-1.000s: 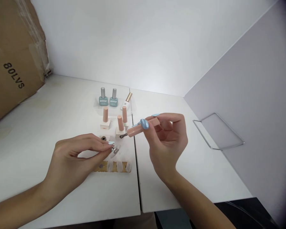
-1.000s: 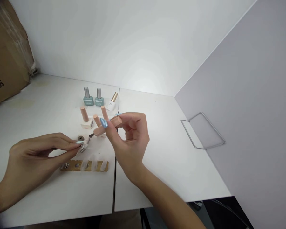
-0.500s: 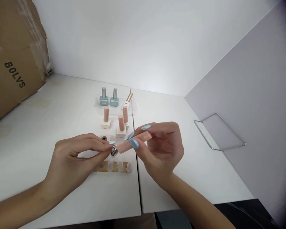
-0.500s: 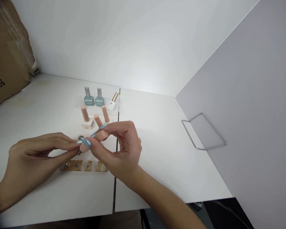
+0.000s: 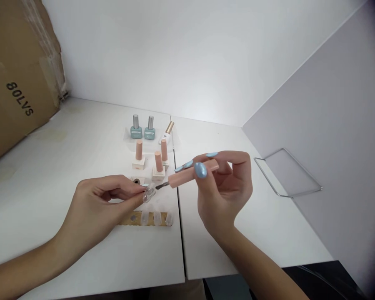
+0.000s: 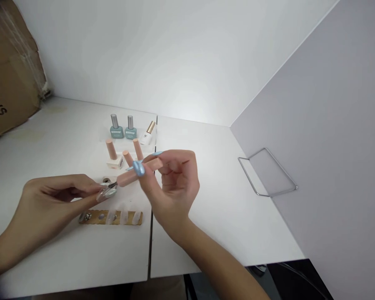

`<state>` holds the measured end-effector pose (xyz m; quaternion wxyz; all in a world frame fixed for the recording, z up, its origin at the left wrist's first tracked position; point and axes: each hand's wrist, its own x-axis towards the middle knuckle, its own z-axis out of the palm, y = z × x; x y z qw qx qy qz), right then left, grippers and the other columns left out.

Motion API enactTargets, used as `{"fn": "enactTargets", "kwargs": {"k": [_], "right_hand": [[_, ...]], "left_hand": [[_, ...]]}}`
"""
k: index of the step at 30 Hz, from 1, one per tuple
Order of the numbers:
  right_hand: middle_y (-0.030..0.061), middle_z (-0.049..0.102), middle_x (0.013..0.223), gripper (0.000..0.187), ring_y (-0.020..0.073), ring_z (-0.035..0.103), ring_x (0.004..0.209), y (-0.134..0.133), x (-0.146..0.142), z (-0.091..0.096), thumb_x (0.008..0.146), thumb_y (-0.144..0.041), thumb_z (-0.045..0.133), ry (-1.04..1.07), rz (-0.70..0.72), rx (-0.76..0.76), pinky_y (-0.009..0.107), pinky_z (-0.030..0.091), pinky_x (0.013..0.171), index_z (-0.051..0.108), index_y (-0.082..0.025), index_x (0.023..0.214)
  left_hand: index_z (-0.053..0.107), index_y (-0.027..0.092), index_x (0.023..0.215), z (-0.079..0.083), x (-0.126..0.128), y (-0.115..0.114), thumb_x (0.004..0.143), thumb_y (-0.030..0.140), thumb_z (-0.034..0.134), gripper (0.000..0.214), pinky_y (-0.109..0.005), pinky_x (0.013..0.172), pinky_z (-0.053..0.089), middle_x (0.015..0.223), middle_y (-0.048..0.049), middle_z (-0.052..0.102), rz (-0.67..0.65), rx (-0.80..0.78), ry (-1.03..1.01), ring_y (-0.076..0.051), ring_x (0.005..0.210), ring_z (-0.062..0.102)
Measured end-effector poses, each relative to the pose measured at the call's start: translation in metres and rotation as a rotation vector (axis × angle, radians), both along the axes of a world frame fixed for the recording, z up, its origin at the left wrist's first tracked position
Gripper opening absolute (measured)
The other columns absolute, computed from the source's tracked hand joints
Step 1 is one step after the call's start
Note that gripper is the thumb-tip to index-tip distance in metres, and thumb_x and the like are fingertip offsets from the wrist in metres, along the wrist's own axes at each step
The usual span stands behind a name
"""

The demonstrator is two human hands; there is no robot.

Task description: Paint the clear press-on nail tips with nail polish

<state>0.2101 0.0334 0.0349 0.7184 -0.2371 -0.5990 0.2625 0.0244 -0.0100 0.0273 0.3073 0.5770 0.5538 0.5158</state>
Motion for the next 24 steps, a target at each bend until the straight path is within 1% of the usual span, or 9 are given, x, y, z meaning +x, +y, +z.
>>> {"fn": "enactTargets", "kwargs": {"k": [2,4,6,11,14,18,21,24], "right_hand": [[-0.0084,0.068,0.068,0.017,0.014,0.075,0.065,-0.0015,-0.0005,-0.0006,0.095,-0.024,0.075,-0.021,0.057,0.027,0.032,0.068,0.064,0.059,-0.028,0.097],[-0.0079,0.068,0.07,0.017,0.0132,0.074,0.063,-0.0025,-0.001,-0.001,0.094,-0.024,0.075,-0.037,0.109,0.046,0.031,0.068,0.062,0.06,-0.028,0.099],[-0.0078,0.069,0.07,0.017,0.0122,0.072,0.061,-0.0029,-0.0012,-0.0012,0.095,-0.022,0.075,-0.053,0.131,0.04,0.031,0.068,0.062,0.059,-0.028,0.099],[-0.0078,0.069,0.07,0.019,0.0108,0.074,0.062,-0.0022,-0.001,-0.0023,0.093,-0.024,0.077,-0.078,0.099,0.036,0.027,0.067,0.062,0.059,-0.026,0.096],[-0.0077,0.07,0.071,0.019,0.0115,0.076,0.068,-0.001,-0.0009,-0.0029,0.092,-0.021,0.077,-0.041,0.045,-0.047,0.028,0.068,0.066,0.059,-0.026,0.094],[-0.0117,0.066,0.062,0.024,0.0116,0.076,0.062,0.002,-0.0007,-0.0019,0.091,-0.013,0.074,0.018,0.009,-0.128,0.029,0.066,0.067,0.056,-0.027,0.093],[-0.0125,0.064,0.057,0.022,0.0134,0.077,0.061,0.0038,-0.0003,-0.0002,0.095,-0.018,0.073,0.018,0.0,-0.189,0.031,0.065,0.066,0.053,-0.027,0.093],[-0.0125,0.063,0.055,0.021,0.0139,0.076,0.063,0.0039,-0.0004,0.001,0.096,-0.025,0.074,0.041,0.002,-0.168,0.032,0.066,0.069,0.054,-0.028,0.095]], "left_hand": [[0.08,0.026,0.059,0.0026,0.0007,0.0023,0.068,0.025,0.085,0.01,-0.018,0.041,0.054,0.061,-0.0001,0.078,-0.012,-0.023,-0.021,-0.016,0.05,0.071],[0.079,0.026,0.057,0.005,0.0019,0.004,0.067,0.027,0.084,0.012,-0.018,0.035,0.047,0.055,-0.0005,0.075,-0.018,-0.045,-0.032,-0.014,0.043,0.063],[0.078,0.025,0.055,0.007,0.0033,0.0049,0.067,0.029,0.085,0.014,-0.019,0.034,0.044,0.055,-0.0017,0.075,-0.026,-0.069,-0.042,-0.014,0.042,0.06],[0.077,0.025,0.052,0.0085,0.0049,0.0041,0.065,0.026,0.082,0.014,-0.019,0.035,0.043,0.053,-0.0015,0.072,-0.022,-0.081,-0.062,-0.013,0.043,0.057],[0.077,0.025,0.053,0.0057,0.0035,0.0023,0.065,0.029,0.083,0.014,-0.019,0.034,0.039,0.051,-0.0011,0.071,-0.031,-0.082,-0.052,-0.011,0.041,0.052],[0.078,0.024,0.055,0.0004,0.0018,0.0012,0.066,0.029,0.084,0.013,-0.019,0.038,0.045,0.058,-0.003,0.075,-0.033,-0.103,-0.044,-0.013,0.046,0.058],[0.077,0.025,0.054,-0.0003,0.0008,0.0017,0.065,0.029,0.085,0.015,-0.018,0.038,0.045,0.058,-0.0029,0.076,-0.037,-0.092,-0.051,-0.012,0.046,0.058],[0.076,0.024,0.053,0.0026,-0.0003,0.0028,0.065,0.029,0.086,0.016,-0.017,0.039,0.046,0.058,-0.003,0.075,-0.061,-0.1,-0.067,-0.013,0.047,0.061]]}}
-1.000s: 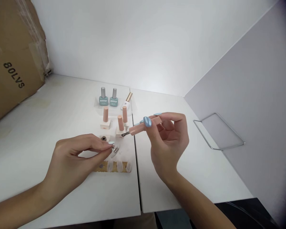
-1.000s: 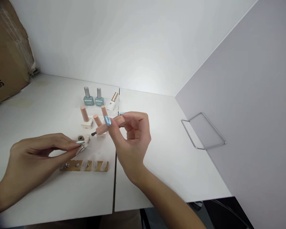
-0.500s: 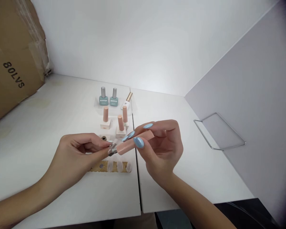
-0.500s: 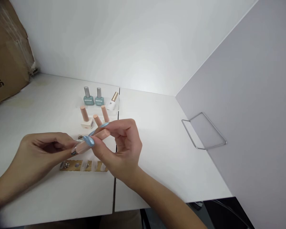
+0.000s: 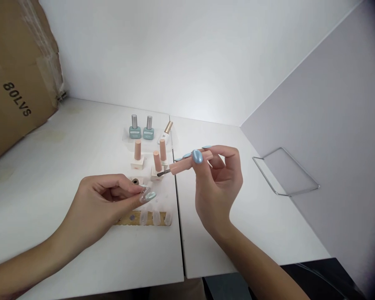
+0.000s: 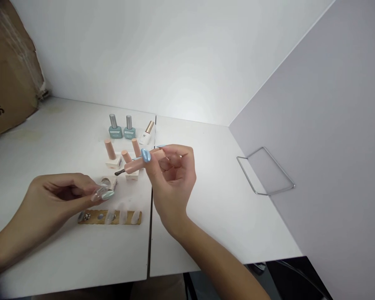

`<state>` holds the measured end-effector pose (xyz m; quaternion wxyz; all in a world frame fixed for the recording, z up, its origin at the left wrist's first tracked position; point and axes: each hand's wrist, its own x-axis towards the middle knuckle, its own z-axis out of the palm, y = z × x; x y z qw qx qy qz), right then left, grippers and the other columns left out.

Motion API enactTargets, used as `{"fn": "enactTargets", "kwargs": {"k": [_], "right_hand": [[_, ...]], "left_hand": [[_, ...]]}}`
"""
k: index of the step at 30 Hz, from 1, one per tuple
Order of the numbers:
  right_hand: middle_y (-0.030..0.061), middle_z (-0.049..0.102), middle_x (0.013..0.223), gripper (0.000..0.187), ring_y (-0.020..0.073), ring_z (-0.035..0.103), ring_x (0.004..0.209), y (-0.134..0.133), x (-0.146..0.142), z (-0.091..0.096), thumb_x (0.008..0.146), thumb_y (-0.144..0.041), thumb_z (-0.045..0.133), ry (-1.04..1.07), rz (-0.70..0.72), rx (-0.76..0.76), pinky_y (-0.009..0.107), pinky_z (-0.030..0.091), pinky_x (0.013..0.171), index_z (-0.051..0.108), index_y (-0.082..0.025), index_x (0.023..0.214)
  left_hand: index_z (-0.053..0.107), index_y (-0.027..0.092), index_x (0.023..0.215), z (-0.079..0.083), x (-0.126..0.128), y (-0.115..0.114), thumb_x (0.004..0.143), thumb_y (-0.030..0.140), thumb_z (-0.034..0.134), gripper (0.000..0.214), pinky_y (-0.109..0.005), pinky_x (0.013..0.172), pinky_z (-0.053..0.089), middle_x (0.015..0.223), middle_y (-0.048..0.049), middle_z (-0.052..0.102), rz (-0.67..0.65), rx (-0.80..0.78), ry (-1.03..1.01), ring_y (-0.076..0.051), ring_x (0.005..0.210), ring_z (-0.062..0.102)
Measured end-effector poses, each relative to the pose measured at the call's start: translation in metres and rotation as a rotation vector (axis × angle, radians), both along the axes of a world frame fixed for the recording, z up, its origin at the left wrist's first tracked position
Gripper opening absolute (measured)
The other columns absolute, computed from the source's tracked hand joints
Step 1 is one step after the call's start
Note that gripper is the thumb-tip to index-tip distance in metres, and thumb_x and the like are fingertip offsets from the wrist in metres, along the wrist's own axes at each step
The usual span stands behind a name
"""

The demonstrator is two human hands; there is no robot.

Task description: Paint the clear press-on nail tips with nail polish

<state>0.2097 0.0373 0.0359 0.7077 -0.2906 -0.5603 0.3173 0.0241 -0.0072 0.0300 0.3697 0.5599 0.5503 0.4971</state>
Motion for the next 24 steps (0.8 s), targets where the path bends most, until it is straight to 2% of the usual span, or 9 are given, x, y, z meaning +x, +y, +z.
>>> {"fn": "enactTargets", "kwargs": {"k": [4,7,10,16,21,24], "right_hand": [[-0.009,0.067,0.065,0.018,0.0127,0.075,0.066,-0.003,-0.002,-0.002,0.094,-0.026,0.077,0.04,0.103,0.11,0.032,0.069,0.068,0.059,-0.028,0.097],[-0.0066,0.07,0.072,0.017,0.0131,0.074,0.067,-0.006,-0.003,-0.007,0.093,-0.028,0.077,0.02,0.151,0.11,0.036,0.072,0.073,0.061,-0.028,0.098],[-0.0081,0.067,0.07,0.018,0.0124,0.072,0.063,-0.007,-0.004,-0.01,0.093,-0.03,0.077,-0.003,0.161,0.11,0.04,0.073,0.079,0.059,-0.028,0.096],[-0.0078,0.071,0.07,0.02,0.0125,0.075,0.067,-0.005,-0.002,-0.009,0.092,-0.026,0.077,0.017,0.103,-0.003,0.034,0.071,0.075,0.057,-0.028,0.094],[-0.0112,0.067,0.058,0.022,0.0149,0.076,0.064,-0.001,-0.001,-0.004,0.095,-0.028,0.074,0.016,0.038,-0.146,0.04,0.068,0.081,0.052,-0.028,0.092],[-0.0105,0.066,0.056,0.022,0.0162,0.077,0.068,0.0,0.002,-0.005,0.094,-0.031,0.074,0.031,0.014,-0.174,0.039,0.067,0.079,0.053,-0.028,0.093]], "left_hand": [[0.076,0.025,0.053,0.003,-0.001,0.001,0.064,0.027,0.086,0.015,-0.017,0.038,0.044,0.054,-0.0016,0.073,-0.001,-0.009,-0.028,-0.012,0.045,0.058],[0.075,0.025,0.052,0.004,0.0,0.002,0.064,0.026,0.085,0.015,-0.017,0.037,0.042,0.051,-0.0006,0.07,-0.002,-0.018,-0.032,-0.011,0.043,0.055],[0.075,0.024,0.052,0.004,0.001,0.003,0.065,0.028,0.085,0.017,-0.018,0.037,0.041,0.049,-0.0008,0.068,-0.005,-0.024,-0.025,-0.011,0.042,0.054],[0.073,0.024,0.052,0.001,0.002,0.002,0.063,0.026,0.086,0.017,-0.018,0.036,0.042,0.052,-0.0005,0.069,-0.004,-0.023,-0.033,-0.012,0.043,0.055],[0.073,0.024,0.053,-0.001,-0.001,0.0,0.063,0.027,0.088,0.019,-0.018,0.037,0.045,0.054,-0.0008,0.071,-0.015,-0.029,-0.051,-0.012,0.044,0.059],[0.073,0.024,0.053,-0.002,-0.003,0.0,0.062,0.026,0.089,0.018,-0.018,0.038,0.048,0.054,-0.0002,0.071,-0.021,-0.035,-0.07,-0.012,0.044,0.061]]}}
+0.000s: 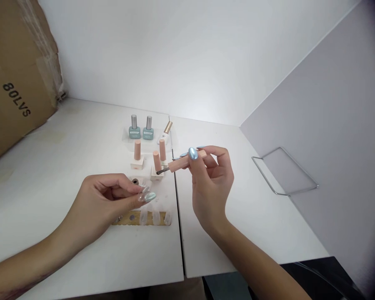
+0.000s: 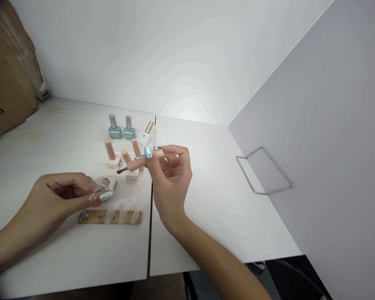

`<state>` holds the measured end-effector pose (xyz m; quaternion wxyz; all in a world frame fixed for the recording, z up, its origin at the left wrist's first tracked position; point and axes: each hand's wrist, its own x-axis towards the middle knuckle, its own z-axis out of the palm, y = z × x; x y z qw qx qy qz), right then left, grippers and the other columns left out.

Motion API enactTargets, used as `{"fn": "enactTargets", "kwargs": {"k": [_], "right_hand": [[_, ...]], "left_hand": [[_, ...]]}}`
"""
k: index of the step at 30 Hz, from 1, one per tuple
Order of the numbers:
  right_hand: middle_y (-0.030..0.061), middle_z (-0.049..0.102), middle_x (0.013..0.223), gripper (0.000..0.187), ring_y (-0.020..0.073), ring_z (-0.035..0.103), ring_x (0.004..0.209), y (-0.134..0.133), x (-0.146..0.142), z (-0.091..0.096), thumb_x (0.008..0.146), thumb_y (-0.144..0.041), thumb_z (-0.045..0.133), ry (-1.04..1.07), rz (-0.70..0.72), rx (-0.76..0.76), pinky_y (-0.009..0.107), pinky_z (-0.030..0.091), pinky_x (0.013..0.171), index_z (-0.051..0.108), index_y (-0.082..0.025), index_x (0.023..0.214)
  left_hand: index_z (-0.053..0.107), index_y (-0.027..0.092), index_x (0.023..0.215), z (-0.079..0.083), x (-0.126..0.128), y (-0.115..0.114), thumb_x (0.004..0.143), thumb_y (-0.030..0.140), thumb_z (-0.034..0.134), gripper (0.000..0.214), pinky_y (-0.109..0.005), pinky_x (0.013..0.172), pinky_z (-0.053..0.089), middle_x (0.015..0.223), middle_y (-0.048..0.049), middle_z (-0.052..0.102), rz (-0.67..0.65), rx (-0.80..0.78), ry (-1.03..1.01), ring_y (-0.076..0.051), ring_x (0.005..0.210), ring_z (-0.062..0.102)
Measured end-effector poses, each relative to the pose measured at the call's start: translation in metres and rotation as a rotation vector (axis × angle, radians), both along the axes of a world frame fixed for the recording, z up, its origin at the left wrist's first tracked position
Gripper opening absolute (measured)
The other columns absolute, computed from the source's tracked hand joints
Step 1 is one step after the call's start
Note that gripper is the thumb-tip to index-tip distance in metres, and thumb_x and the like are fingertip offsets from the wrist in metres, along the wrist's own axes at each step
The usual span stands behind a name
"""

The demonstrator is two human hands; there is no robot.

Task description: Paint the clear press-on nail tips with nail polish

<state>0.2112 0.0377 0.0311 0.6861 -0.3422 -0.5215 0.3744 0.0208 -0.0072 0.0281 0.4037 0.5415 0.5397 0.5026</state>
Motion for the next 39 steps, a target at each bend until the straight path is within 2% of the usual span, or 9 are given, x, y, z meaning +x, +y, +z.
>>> {"fn": "enactTargets", "kwargs": {"k": [6,13,15,21,24,27,30,35,39], "right_hand": [[-0.0074,0.07,0.07,0.021,0.0138,0.075,0.069,-0.002,-0.003,-0.003,0.092,-0.034,0.079,0.04,0.035,0.183,0.034,0.069,0.071,0.058,-0.029,0.095],[-0.0087,0.069,0.07,0.015,0.0124,0.075,0.066,-0.008,-0.01,-0.003,0.094,-0.019,0.074,0.057,0.206,0.262,0.047,0.071,0.096,0.062,-0.028,0.099],[-0.009,0.069,0.07,0.015,0.0121,0.074,0.066,-0.007,-0.009,-0.004,0.094,-0.02,0.073,0.042,0.191,0.242,0.045,0.071,0.095,0.061,-0.029,0.098],[-0.0082,0.069,0.069,0.019,0.0096,0.071,0.067,-0.002,-0.004,-0.004,0.091,-0.024,0.078,0.077,0.045,0.054,0.027,0.065,0.069,0.059,-0.026,0.09],[-0.009,0.066,0.063,0.02,0.0127,0.073,0.071,-0.002,-0.003,-0.002,0.092,-0.027,0.076,0.07,0.011,-0.046,0.032,0.065,0.076,0.057,-0.026,0.091],[-0.01,0.065,0.059,0.019,0.0157,0.075,0.075,-0.004,-0.004,0.0,0.095,-0.03,0.073,0.059,0.015,-0.058,0.038,0.065,0.083,0.054,-0.028,0.093],[-0.0108,0.063,0.061,0.018,0.0132,0.072,0.07,-0.007,-0.006,0.0,0.096,-0.028,0.074,0.075,0.018,0.071,0.034,0.066,0.077,0.056,-0.028,0.095],[-0.0073,0.066,0.071,0.016,0.0124,0.073,0.069,-0.01,-0.011,0.0,0.095,-0.02,0.074,0.017,0.067,0.407,0.03,0.068,0.067,0.063,-0.027,0.104],[-0.0048,0.071,0.074,0.021,0.0127,0.073,0.068,-0.012,-0.011,0.0,0.095,-0.016,0.073,-0.069,0.093,0.488,0.029,0.068,0.066,0.061,-0.026,0.109]], "left_hand": [[0.077,0.024,0.055,-0.001,-0.002,0.002,0.064,0.024,0.088,0.014,-0.017,0.041,0.052,0.054,-0.0013,0.073,-0.034,-0.05,-0.06,-0.014,0.046,0.066],[0.075,0.025,0.054,0.001,0.0,0.004,0.062,0.022,0.087,0.015,-0.018,0.041,0.051,0.055,0.0003,0.072,-0.038,-0.079,-0.081,-0.013,0.046,0.064],[0.075,0.025,0.054,0.0,0.0,0.004,0.062,0.021,0.087,0.015,-0.016,0.04,0.049,0.054,0.0009,0.072,-0.038,-0.077,-0.08,-0.012,0.045,0.063],[0.077,0.025,0.055,-0.003,0.0,0.004,0.061,0.02,0.088,0.014,-0.013,0.047,0.055,0.058,0.0007,0.075,-0.046,-0.072,-0.107,-0.012,0.051,0.07],[0.077,0.025,0.056,-0.004,0.0,0.003,0.061,0.021,0.089,0.013,-0.011,0.048,0.055,0.057,0.001,0.076,-0.046,-0.085,-0.117,-0.011,0.051,0.07],[0.078,0.025,0.056,-0.002,-0.001,0.002,0.061,0.022,0.09,0.013,-0.01,0.049,0.055,0.058,0.0013,0.077,-0.035,-0.091,-0.113,-0.011,0.052,0.071],[0.079,0.026,0.057,0.001,-0.002,0.002,0.062,0.023,0.089,0.011,-0.01,0.05,0.054,0.06,0.0009,0.078,-0.014,-0.066,-0.092,-0.011,0.053,0.072],[0.081,0.028,0.058,0.005,-0.001,0.003,0.063,0.023,0.086,0.009,-0.011,0.048,0.054,0.061,0.0007,0.079,0.053,0.011,-0.039,-0.012,0.053,0.072],[0.081,0.029,0.058,0.007,0.003,0.004,0.064,0.023,0.085,0.01,-0.01,0.048,0.053,0.061,0.002,0.078,0.09,0.059,-0.006,-0.011,0.052,0.071]]}}
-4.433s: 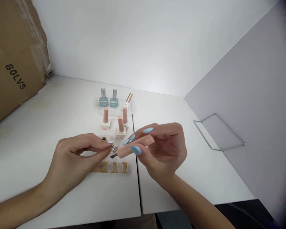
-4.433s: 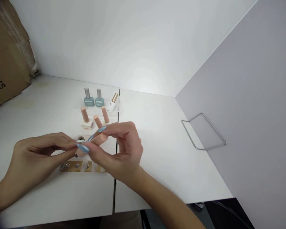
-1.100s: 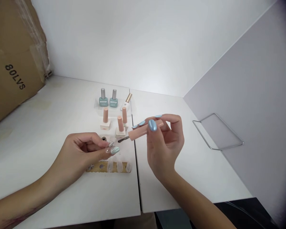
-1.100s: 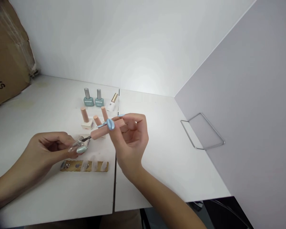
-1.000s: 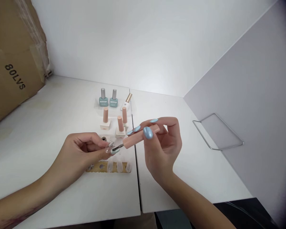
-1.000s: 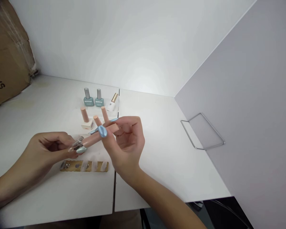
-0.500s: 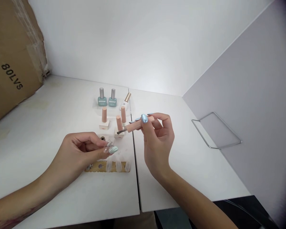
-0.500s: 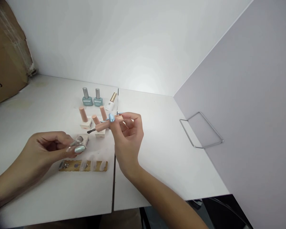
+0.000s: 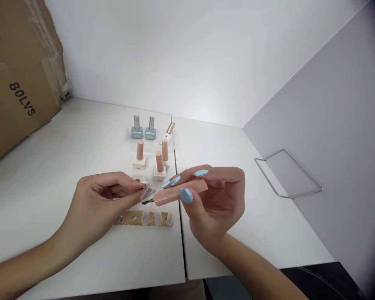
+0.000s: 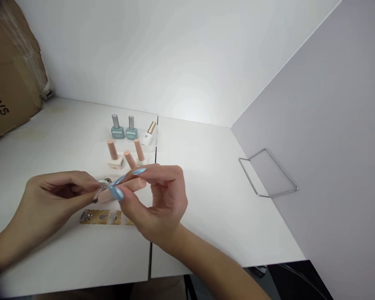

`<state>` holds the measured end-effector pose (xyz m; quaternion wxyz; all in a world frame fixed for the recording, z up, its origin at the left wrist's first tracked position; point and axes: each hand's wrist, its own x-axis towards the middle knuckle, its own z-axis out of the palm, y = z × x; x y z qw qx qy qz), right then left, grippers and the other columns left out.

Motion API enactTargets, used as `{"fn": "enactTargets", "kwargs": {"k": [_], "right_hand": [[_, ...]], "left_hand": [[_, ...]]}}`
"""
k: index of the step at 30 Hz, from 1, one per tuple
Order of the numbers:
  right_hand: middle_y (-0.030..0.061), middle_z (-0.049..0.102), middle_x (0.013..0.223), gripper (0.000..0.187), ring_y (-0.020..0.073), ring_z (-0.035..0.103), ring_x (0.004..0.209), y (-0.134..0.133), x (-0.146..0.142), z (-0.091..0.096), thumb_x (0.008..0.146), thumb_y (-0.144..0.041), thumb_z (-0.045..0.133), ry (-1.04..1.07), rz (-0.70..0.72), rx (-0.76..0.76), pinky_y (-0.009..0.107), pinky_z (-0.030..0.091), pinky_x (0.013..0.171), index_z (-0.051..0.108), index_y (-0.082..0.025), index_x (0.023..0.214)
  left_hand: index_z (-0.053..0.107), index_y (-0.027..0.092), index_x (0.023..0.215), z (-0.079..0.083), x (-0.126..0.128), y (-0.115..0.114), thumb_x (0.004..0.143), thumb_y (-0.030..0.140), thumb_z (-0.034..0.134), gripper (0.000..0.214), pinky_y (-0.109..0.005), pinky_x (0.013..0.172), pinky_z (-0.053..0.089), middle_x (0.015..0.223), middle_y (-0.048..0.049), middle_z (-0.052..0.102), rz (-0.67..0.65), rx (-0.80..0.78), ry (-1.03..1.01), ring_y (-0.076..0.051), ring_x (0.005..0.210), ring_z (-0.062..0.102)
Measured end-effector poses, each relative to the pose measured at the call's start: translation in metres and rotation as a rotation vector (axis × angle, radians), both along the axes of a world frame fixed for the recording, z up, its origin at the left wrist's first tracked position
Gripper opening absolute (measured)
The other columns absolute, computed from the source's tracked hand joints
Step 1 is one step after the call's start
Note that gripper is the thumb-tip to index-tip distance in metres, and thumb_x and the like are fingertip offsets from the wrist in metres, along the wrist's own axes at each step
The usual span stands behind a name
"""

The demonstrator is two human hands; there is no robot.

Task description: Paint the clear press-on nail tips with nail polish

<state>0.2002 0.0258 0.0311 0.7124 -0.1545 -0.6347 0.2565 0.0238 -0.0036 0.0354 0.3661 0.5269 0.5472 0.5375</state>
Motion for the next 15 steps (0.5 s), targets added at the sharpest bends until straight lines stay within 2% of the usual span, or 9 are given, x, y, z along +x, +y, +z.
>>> {"fn": "enactTargets", "kwargs": {"k": [6,15], "right_hand": [[-0.0052,0.071,0.074,0.02,0.0107,0.073,0.067,0.002,0.004,-0.002,0.093,-0.014,0.074,-0.019,-0.004,-0.03,0.027,0.068,0.068,0.061,-0.024,0.104],[-0.0115,0.066,0.059,0.022,0.0128,0.076,0.062,0.011,0.008,0.002,0.094,-0.017,0.073,-0.004,-0.187,-0.231,0.03,0.065,0.066,0.054,-0.027,0.095]], "left_hand": [[0.08,0.029,0.058,-0.002,0.004,-0.001,0.067,0.021,0.083,0.012,-0.01,0.051,0.056,0.062,0.0034,0.079,0.0,0.029,0.031,-0.012,0.057,0.074],[0.081,0.032,0.061,-0.009,0.001,-0.008,0.067,0.021,0.082,0.012,-0.012,0.059,0.061,0.065,0.0054,0.08,0.032,0.083,0.076,-0.012,0.06,0.076]]}}
